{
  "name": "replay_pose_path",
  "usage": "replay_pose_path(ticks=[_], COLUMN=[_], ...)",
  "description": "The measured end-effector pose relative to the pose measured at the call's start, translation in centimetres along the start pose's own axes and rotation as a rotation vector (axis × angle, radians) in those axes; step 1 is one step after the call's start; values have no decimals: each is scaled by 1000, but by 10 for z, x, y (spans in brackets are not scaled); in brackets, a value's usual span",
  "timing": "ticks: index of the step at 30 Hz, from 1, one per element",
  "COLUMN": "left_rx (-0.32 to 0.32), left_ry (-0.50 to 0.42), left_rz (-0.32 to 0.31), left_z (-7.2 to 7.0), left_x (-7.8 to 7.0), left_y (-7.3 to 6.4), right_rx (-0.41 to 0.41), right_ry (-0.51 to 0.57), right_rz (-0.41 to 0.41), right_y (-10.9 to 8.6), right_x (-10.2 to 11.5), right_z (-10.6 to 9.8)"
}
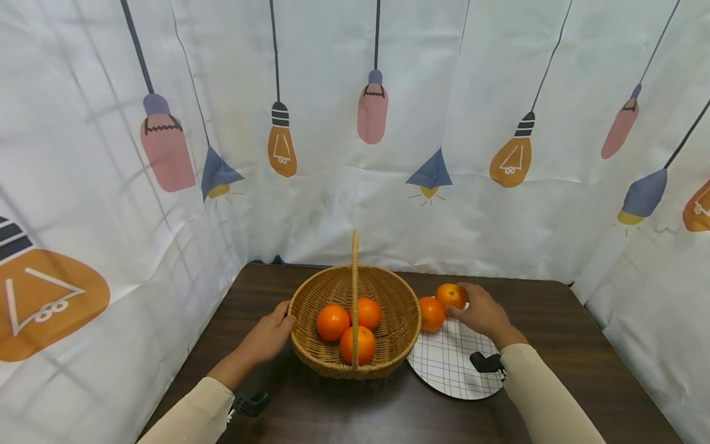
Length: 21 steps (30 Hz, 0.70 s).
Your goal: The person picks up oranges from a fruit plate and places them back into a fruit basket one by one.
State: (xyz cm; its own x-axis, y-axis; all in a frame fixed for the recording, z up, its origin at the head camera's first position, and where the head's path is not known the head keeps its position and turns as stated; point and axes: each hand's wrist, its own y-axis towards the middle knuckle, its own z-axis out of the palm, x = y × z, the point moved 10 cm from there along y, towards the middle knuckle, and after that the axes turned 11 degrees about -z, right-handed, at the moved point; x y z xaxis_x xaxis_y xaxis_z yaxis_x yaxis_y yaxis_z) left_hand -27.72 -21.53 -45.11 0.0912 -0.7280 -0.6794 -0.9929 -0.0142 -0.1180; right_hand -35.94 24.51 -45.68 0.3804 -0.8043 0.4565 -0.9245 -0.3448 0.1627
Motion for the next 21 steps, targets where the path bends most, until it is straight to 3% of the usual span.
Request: replay_pose_path(ticks=[21], left_rx=[-10], left_ry=[-3], left_rz=[1], left_z=[0], left_x=[-3], left_y=[-1], right_rx=[39], right_ry=[8], right_rz=[67], right_y=[9], right_x=[-14], right_z=[9])
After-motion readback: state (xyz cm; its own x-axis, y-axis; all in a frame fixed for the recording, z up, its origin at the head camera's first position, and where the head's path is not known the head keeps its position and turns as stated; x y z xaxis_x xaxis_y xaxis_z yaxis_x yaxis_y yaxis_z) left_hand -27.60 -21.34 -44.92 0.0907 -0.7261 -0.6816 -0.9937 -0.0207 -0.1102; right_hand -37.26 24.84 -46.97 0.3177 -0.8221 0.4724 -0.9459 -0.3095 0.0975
